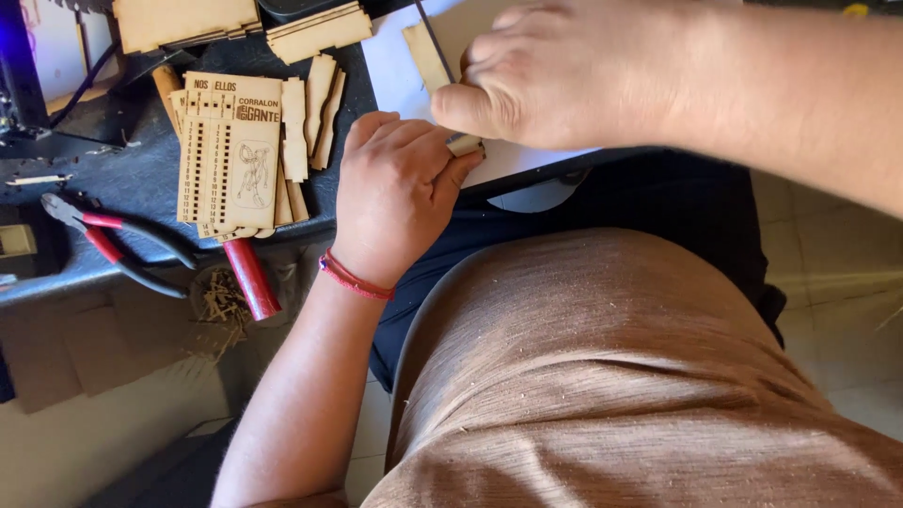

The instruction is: Assembling laser-cut wooden box components by applying glue and fitting tabs into slots.

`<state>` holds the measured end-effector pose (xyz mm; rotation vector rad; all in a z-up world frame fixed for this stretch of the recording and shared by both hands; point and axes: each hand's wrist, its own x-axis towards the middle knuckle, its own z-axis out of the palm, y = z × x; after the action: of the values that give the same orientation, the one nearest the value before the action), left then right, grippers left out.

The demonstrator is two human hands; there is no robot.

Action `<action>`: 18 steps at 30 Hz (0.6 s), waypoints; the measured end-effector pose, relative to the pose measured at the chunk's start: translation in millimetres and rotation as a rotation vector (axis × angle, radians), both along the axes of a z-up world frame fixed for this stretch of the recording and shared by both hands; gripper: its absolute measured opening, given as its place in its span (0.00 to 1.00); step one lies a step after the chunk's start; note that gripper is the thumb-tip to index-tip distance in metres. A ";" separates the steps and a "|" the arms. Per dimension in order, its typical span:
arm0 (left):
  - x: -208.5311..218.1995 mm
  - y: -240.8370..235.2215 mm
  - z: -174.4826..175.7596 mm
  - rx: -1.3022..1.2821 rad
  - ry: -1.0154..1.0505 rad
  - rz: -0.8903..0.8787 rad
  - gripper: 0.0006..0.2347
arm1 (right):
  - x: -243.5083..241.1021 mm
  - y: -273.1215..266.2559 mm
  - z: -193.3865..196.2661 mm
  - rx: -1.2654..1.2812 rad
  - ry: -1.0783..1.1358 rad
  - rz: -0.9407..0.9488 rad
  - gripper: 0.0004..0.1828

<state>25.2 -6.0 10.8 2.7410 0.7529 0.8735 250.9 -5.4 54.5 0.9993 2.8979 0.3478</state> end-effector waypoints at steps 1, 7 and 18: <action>0.5 0.2 0.0 0.001 0.001 -0.005 0.18 | 0.9 1.4 -3.1 0.001 0.001 -0.005 0.16; -0.5 2.3 1.5 -0.035 -0.005 -0.016 0.18 | 1.3 5.1 -5.5 0.085 0.187 0.150 0.13; -2.4 0.3 -1.0 -0.120 -0.042 0.026 0.13 | -0.4 -25.1 9.3 -0.526 0.447 -0.403 0.46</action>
<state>22.8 -5.7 9.8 2.6053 0.8077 0.8592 250.5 -30.5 63.8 1.6470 2.7578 -0.7015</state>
